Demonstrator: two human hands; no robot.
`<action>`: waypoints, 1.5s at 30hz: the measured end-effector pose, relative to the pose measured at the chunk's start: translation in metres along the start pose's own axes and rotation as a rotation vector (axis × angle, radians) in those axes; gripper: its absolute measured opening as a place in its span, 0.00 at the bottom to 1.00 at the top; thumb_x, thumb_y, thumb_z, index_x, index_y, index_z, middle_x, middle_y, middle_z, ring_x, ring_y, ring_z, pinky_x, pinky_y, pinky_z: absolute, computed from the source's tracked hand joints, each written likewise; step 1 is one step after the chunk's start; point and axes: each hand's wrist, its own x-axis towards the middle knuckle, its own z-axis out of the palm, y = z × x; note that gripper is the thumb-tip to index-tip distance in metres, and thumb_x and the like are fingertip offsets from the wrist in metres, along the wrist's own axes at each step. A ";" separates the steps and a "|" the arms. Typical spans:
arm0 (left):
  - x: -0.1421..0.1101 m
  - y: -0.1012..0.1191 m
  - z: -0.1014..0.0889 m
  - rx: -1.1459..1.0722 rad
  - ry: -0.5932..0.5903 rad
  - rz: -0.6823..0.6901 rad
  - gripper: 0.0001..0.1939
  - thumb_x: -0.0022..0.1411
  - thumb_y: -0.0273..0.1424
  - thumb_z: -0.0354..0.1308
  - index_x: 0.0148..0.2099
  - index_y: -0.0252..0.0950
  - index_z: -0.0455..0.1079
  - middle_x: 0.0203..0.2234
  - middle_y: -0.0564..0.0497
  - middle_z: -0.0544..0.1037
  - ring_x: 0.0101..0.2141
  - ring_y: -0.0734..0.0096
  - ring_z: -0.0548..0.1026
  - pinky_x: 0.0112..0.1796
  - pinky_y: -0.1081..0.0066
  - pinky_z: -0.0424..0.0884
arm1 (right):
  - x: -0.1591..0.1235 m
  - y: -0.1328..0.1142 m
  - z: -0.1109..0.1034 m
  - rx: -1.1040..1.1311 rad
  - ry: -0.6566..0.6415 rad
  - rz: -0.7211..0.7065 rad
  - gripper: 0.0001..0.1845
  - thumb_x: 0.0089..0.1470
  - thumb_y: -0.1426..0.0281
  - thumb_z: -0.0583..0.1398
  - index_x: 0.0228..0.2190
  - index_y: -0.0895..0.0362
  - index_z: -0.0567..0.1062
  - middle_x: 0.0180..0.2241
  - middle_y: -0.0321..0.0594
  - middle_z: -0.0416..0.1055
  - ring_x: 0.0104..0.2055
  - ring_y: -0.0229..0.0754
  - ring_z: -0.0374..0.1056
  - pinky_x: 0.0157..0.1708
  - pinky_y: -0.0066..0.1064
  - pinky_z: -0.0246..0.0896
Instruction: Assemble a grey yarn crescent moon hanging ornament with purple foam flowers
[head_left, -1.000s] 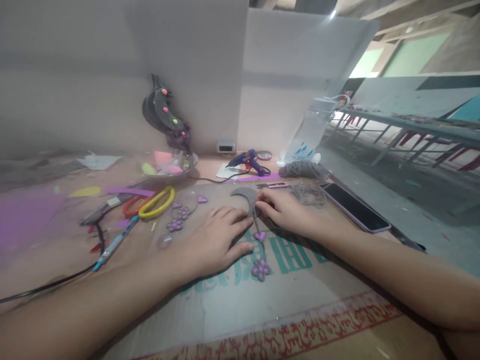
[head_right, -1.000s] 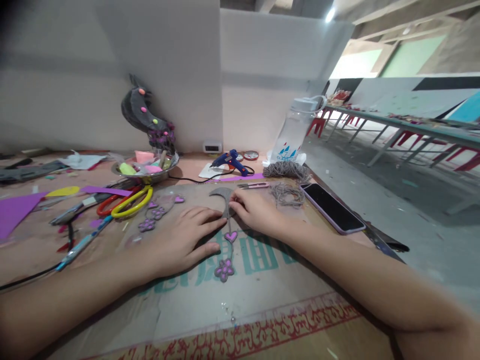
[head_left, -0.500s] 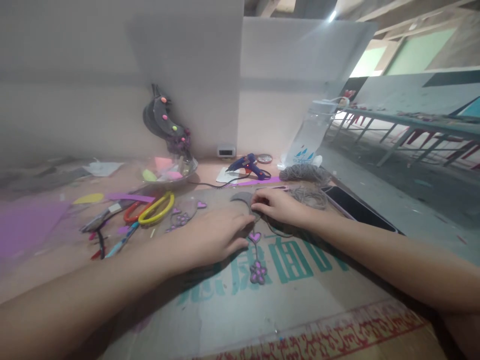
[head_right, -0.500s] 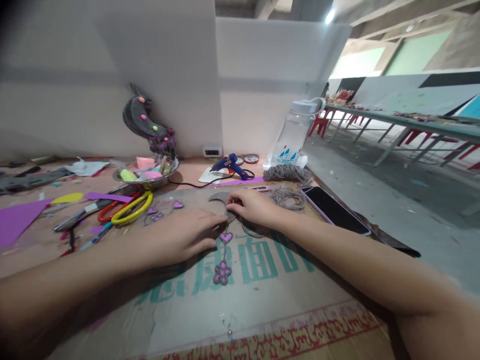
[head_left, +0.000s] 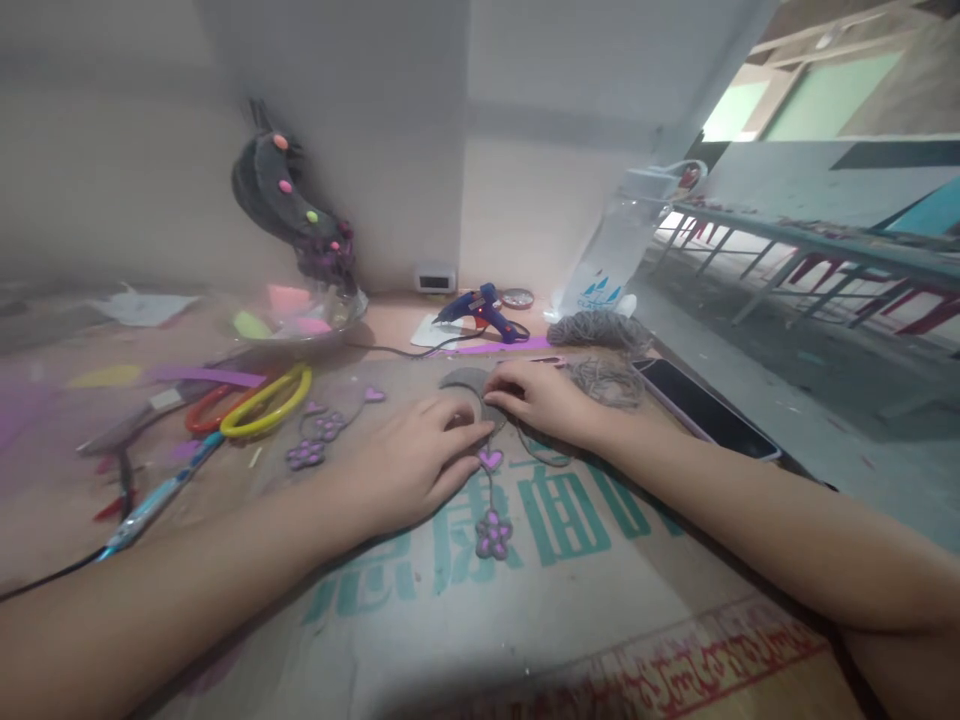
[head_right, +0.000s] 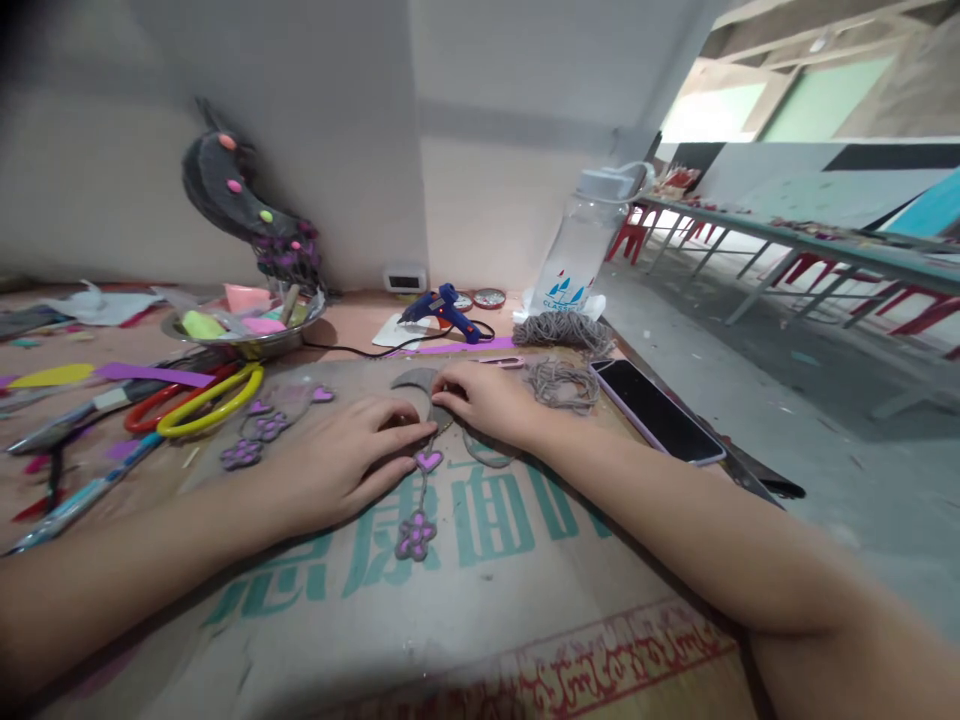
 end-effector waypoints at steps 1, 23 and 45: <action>0.000 0.000 0.000 0.002 -0.005 0.002 0.21 0.70 0.38 0.44 0.59 0.41 0.67 0.50 0.43 0.71 0.48 0.57 0.70 0.48 0.57 0.69 | -0.001 0.001 0.001 -0.013 0.008 -0.014 0.06 0.59 0.72 0.59 0.36 0.59 0.77 0.34 0.41 0.75 0.36 0.40 0.68 0.38 0.29 0.59; 0.005 -0.015 0.001 -0.235 -0.010 -0.047 0.27 0.66 0.45 0.52 0.62 0.37 0.61 0.56 0.42 0.70 0.56 0.54 0.68 0.55 0.56 0.65 | 0.004 0.005 0.005 -0.064 0.043 -0.048 0.05 0.59 0.71 0.60 0.34 0.58 0.76 0.33 0.41 0.74 0.36 0.40 0.66 0.37 0.29 0.57; 0.027 -0.013 0.012 -0.266 0.105 -0.040 0.21 0.60 0.35 0.59 0.55 0.38 0.68 0.47 0.45 0.74 0.50 0.56 0.70 0.51 0.56 0.68 | 0.003 0.005 0.004 -0.039 0.050 -0.044 0.05 0.58 0.73 0.58 0.34 0.58 0.75 0.34 0.41 0.75 0.36 0.41 0.67 0.37 0.30 0.57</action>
